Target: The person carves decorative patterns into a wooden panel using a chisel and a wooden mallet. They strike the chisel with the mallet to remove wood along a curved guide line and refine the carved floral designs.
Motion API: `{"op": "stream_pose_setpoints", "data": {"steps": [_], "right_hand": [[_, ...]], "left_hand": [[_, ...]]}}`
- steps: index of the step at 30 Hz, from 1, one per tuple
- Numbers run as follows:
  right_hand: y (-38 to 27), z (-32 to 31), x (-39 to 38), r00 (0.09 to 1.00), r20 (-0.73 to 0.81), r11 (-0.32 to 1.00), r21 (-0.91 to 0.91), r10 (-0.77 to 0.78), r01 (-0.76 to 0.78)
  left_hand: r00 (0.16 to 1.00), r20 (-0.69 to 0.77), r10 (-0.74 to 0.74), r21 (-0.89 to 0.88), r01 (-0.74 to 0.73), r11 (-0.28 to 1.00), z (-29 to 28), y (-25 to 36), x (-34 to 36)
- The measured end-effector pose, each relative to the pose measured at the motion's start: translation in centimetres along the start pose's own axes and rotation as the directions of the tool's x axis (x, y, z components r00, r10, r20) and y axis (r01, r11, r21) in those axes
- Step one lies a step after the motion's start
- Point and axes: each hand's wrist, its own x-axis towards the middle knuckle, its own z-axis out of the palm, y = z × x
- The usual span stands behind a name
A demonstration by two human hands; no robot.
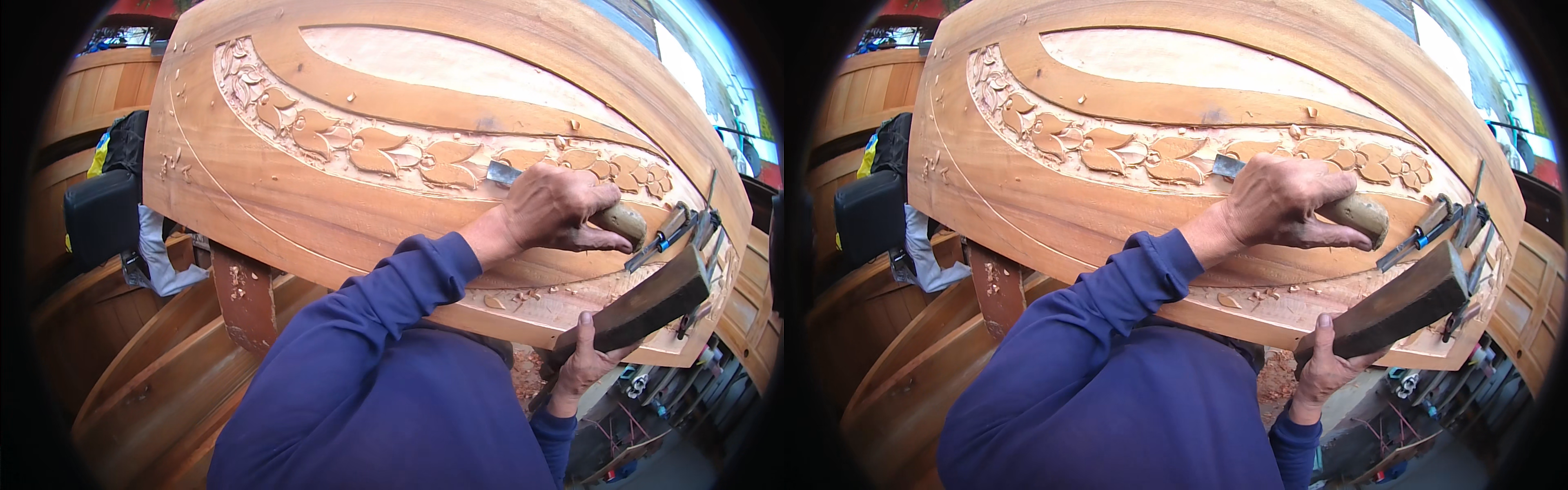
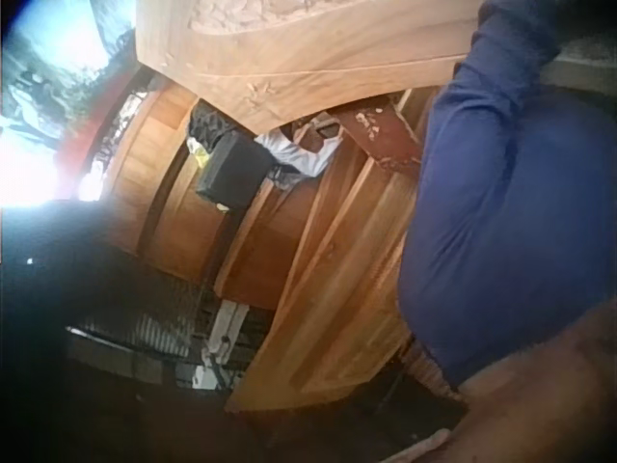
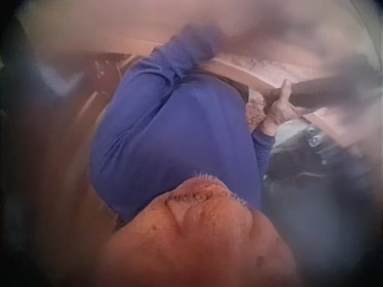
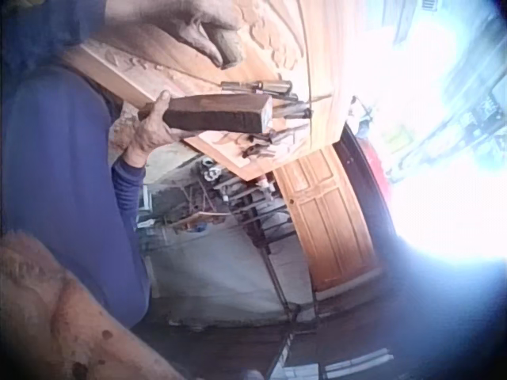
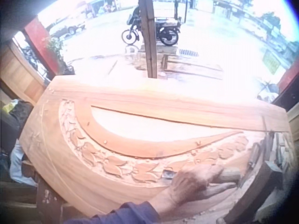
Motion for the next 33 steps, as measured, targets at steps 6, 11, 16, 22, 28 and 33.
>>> {"op": "stream_pose_setpoints", "data": {"steps": [6, 11, 16, 22, 28, 33], "right_hand": [[-0.4, -0.5, 4.0, 0.998, 0.048, 0.999, -0.004, -0.032, 0.032], [1.0, 1.7, 5.5, 0.991, 0.134, 0.998, 0.066, -0.028, 0.019], [0.2, 2.1, 5.6, 0.988, 0.150, 0.995, 0.085, 0.042, -0.056], [0.6, 2.7, 5.9, 0.950, 0.313, 1.000, 0.003, 0.015, -0.017], [-1.7, 1.6, 6.8, 0.988, 0.018, 0.986, 0.065, -0.153, 0.151], [-3.4, 2.0, 7.1, 0.999, -0.033, 0.992, 0.120, -0.038, 0.042]], "left_hand": [[0.999, -0.003, -0.032, -0.010, 0.032, 0.999, 0.2, -0.4, 0.1], [0.998, -0.061, -0.015, -0.042, 0.012, 0.999, 0.3, -0.5, 0.1], [1.000, -0.024, -0.010, -0.023, 0.009, 1.000, -0.2, -0.8, -0.2], [0.999, -0.043, -0.019, 0.031, 0.021, 0.999, -1.4, -1.3, -0.2], [0.999, -0.053, -0.001, -0.072, -0.003, 0.997, -1.4, -0.7, -0.3], [0.998, -0.054, 0.006, -0.131, -0.013, 0.991, -1.6, -0.8, -0.3]]}}
